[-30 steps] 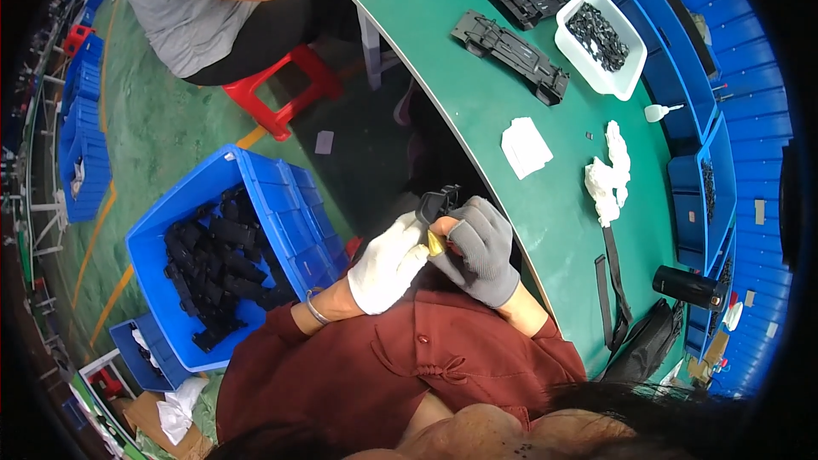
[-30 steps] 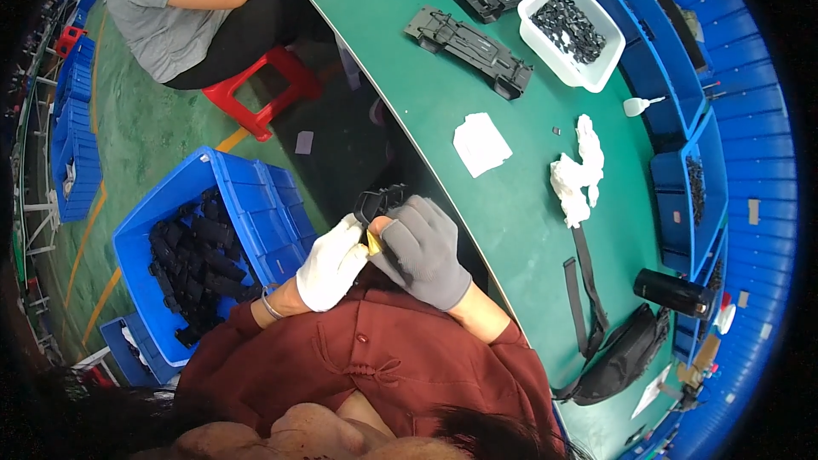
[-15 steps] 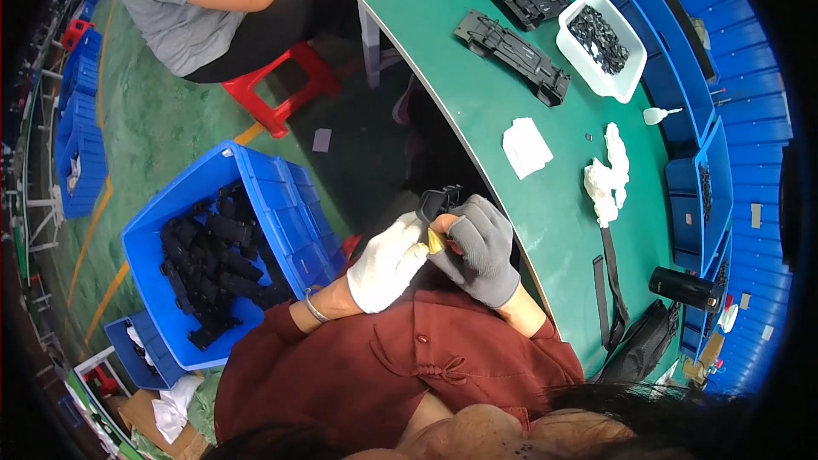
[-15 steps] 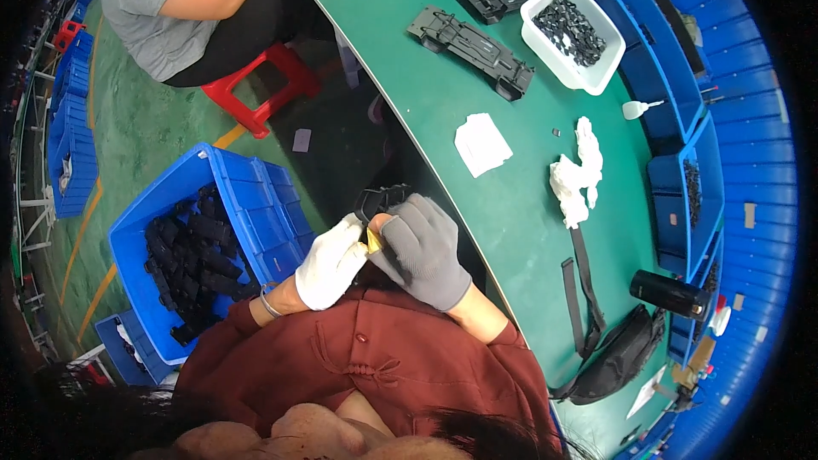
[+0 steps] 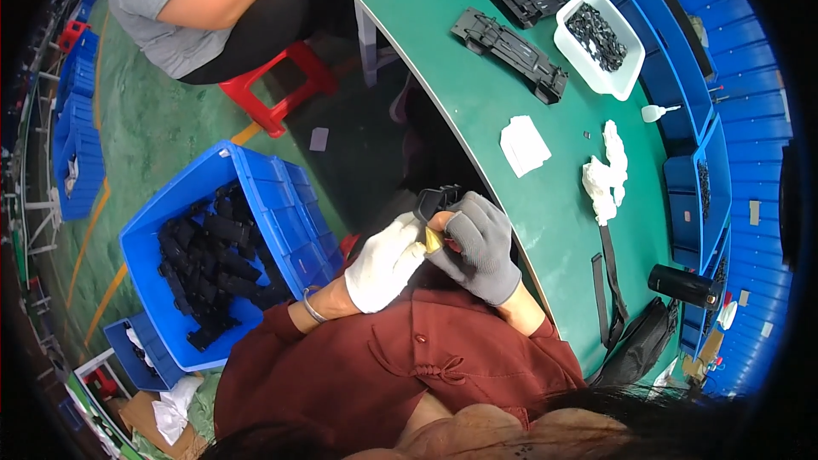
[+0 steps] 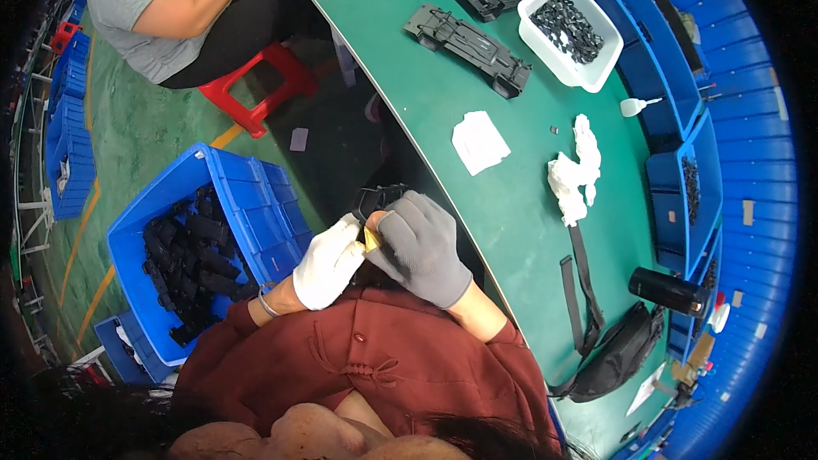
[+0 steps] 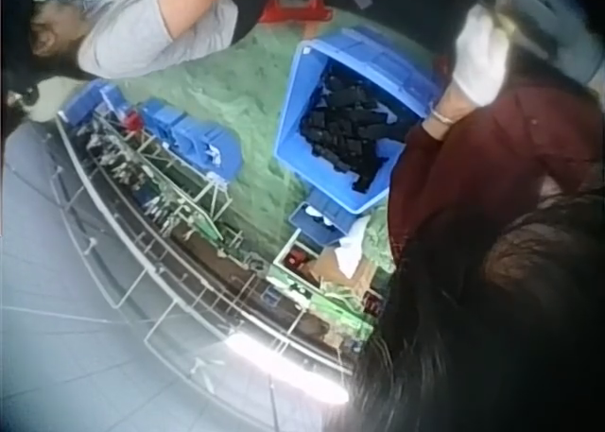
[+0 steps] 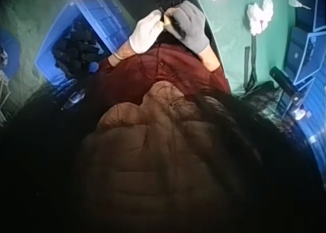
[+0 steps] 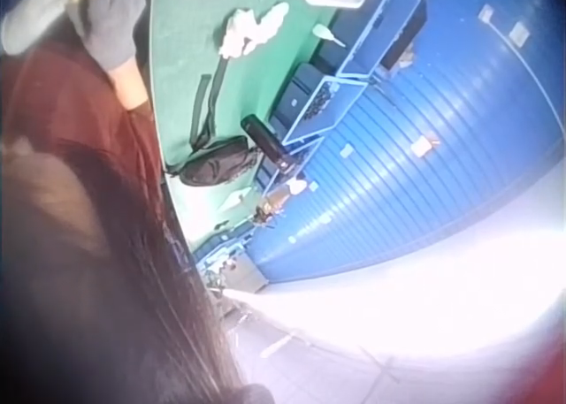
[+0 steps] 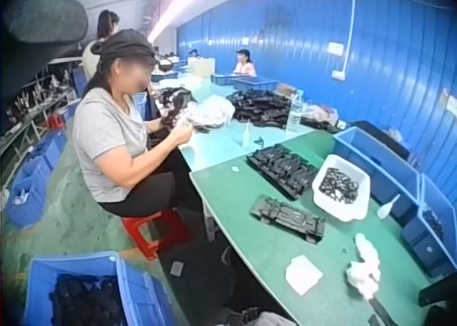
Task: Cleaning and assembling plastic toy components at a factory workbench using a small applicator.
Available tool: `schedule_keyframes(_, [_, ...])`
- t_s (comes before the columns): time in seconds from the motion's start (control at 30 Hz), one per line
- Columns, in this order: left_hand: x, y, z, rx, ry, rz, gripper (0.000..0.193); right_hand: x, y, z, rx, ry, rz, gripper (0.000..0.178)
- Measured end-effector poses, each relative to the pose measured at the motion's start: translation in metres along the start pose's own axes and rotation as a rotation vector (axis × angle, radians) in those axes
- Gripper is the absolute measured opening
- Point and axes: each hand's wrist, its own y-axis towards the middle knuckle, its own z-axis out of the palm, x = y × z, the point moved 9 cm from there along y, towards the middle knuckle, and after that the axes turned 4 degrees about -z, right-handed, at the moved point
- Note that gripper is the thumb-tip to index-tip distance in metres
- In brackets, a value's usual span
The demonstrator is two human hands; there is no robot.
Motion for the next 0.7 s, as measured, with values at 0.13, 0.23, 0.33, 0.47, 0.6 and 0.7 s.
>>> schedule_keyframes(0.13, [0.002, 0.001, 0.0, -0.003, -0.001, 0.007, 0.019, 0.0, 0.002, 0.002, 0.028, -0.029, -0.011, 0.035])
schedule_keyframes(0.23, [0.004, 0.002, -0.001, -0.001, 0.001, 0.019, 0.019, 0.0, 0.004, 0.001, 0.018, -0.046, -0.027, 0.035])
schedule_keyframes(0.33, [0.007, 0.004, 0.0, 0.03, 0.028, 0.011, 0.02, 0.0, 0.009, -0.001, 0.003, -0.05, -0.014, 0.032])
schedule_keyframes(0.47, [0.011, 0.008, -0.003, -0.022, -0.089, -0.015, 0.025, -0.005, 0.015, 0.003, 0.024, -0.046, 0.034, 0.028])
schedule_keyframes(0.6, [0.051, 0.012, 0.004, 0.02, -0.656, -0.466, 0.034, -0.027, 0.019, 0.016, 0.025, 0.084, 0.159, 0.026])
schedule_keyframes(0.7, [0.066, 0.016, 0.004, 0.014, -0.858, -0.544, 0.035, -0.049, 0.012, 0.027, 0.016, 0.19, 0.365, 0.032])
